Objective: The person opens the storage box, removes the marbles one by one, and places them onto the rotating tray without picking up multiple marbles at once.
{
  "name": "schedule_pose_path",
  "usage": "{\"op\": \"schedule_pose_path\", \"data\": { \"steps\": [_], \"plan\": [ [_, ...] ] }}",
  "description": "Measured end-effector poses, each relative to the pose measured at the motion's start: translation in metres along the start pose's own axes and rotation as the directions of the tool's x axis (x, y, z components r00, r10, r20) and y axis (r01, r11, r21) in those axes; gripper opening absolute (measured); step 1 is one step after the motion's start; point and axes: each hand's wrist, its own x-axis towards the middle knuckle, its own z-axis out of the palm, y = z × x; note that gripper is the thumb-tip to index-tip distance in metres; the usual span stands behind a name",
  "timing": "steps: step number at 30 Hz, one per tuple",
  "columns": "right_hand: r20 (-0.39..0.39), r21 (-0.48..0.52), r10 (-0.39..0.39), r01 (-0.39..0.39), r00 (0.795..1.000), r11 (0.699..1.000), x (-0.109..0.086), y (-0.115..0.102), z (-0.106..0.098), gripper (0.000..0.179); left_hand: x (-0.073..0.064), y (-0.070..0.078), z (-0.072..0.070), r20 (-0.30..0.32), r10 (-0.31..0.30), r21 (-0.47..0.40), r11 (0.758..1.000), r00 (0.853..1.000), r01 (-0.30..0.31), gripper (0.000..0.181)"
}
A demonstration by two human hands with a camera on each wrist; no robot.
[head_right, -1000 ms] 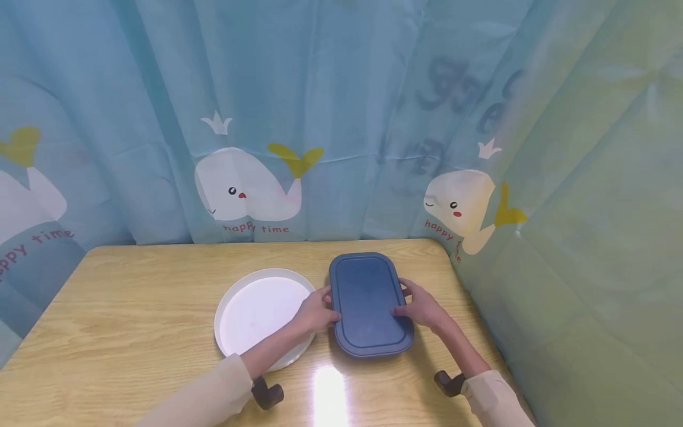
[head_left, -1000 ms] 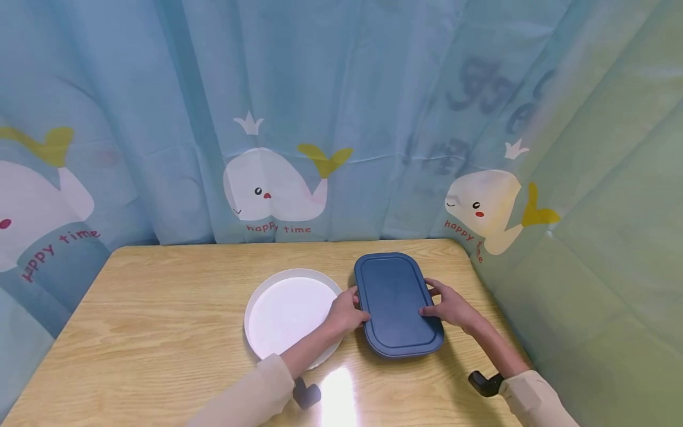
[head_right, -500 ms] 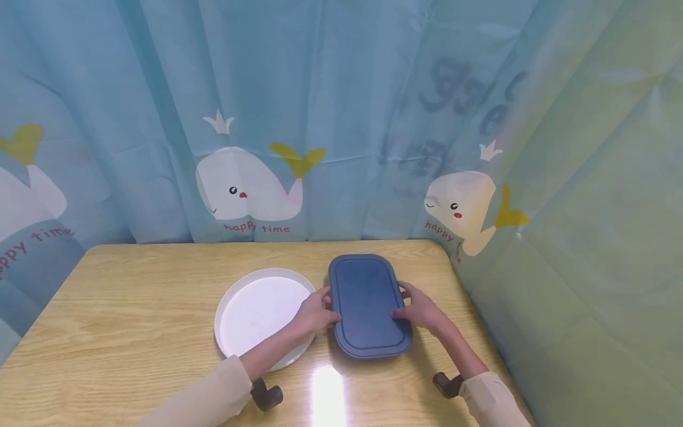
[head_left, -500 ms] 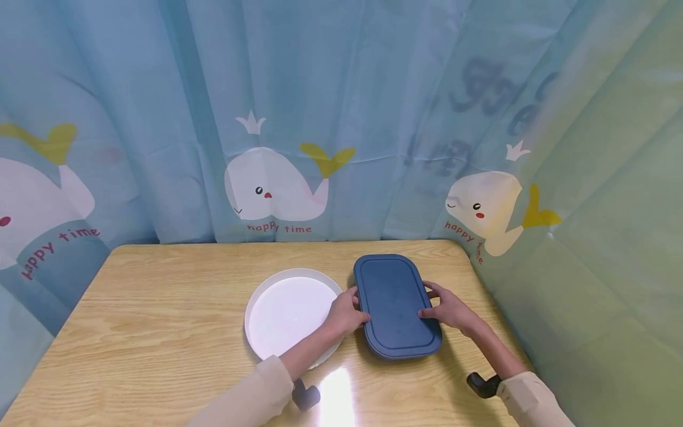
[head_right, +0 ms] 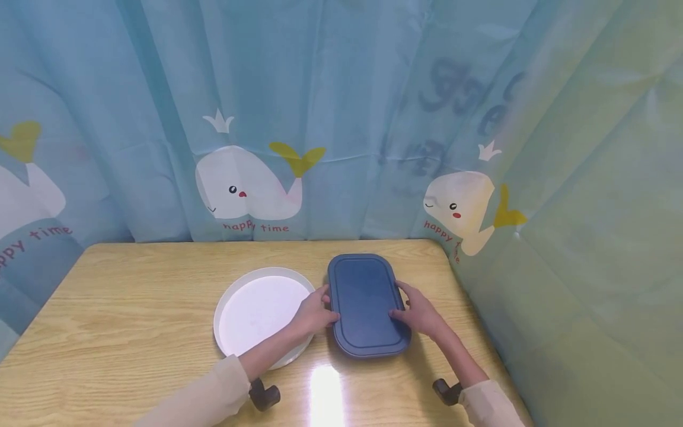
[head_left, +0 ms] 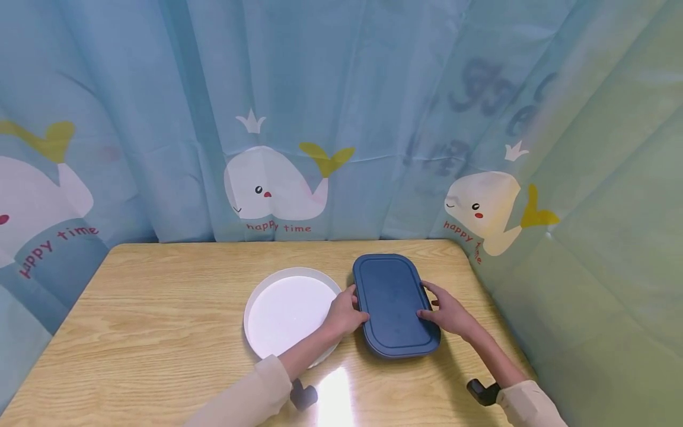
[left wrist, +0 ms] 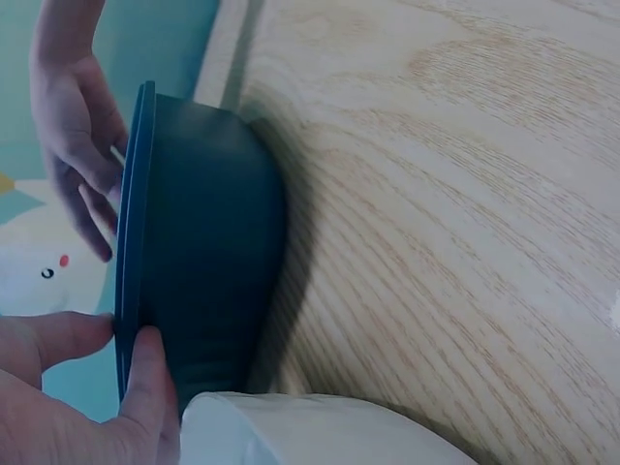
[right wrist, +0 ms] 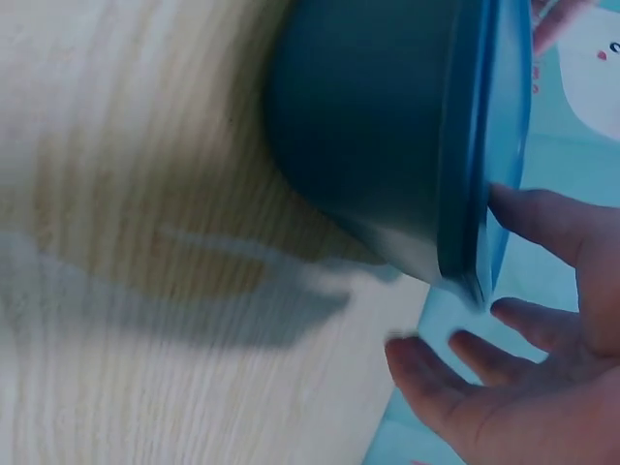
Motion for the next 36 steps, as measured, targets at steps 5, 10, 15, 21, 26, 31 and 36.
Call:
{"op": "schedule_pose_path", "data": {
  "steps": [5, 10, 15, 21, 26, 31, 36],
  "plan": [
    [-0.13, -0.215, -0.162, 0.131, 0.978, 0.968, -0.01, -0.006, 0.008, 0.061, -0.001, -0.001, -0.001, 0.0, 0.038, 0.047, 0.998, 0.999, -0.038, 0.078],
    [-0.167, -0.314, -0.277, 0.215, 0.946, 0.925, -0.018, -0.007, 0.02, 0.052, -0.005, -0.005, -0.001, 0.043, 0.083, 0.023, 0.996, 0.996, -0.084, 0.082],
    [-0.139, -0.347, -0.356, 0.291, 0.924, 0.892, -0.025, -0.008, 0.029, 0.05, -0.01, -0.009, 0.001, 0.081, 0.128, -0.019, 0.992, 0.988, -0.127, 0.084],
    [-0.129, -0.369, -0.392, 0.322, 0.911, 0.872, -0.034, -0.01, 0.036, 0.05, -0.017, -0.011, 0.003, 0.097, 0.197, 0.019, 0.98, 0.975, -0.2, 0.088],
    [-0.115, -0.353, -0.389, 0.329, 0.914, 0.876, -0.039, -0.01, 0.041, 0.05, -0.023, -0.016, 0.006, 0.1, 0.207, 0.061, 0.975, 0.973, -0.214, 0.093],
    [-0.106, -0.357, -0.41, 0.35, 0.906, 0.866, -0.042, -0.01, 0.047, 0.052, -0.029, -0.024, 0.01, 0.111, 0.232, 0.04, 0.971, 0.966, -0.237, 0.098],
    [-0.098, -0.386, -0.41, 0.345, 0.907, 0.855, -0.044, -0.008, 0.051, 0.056, -0.034, -0.028, 0.013, 0.14, 0.247, -0.074, 0.968, 0.959, -0.239, 0.101]
  ]
}}
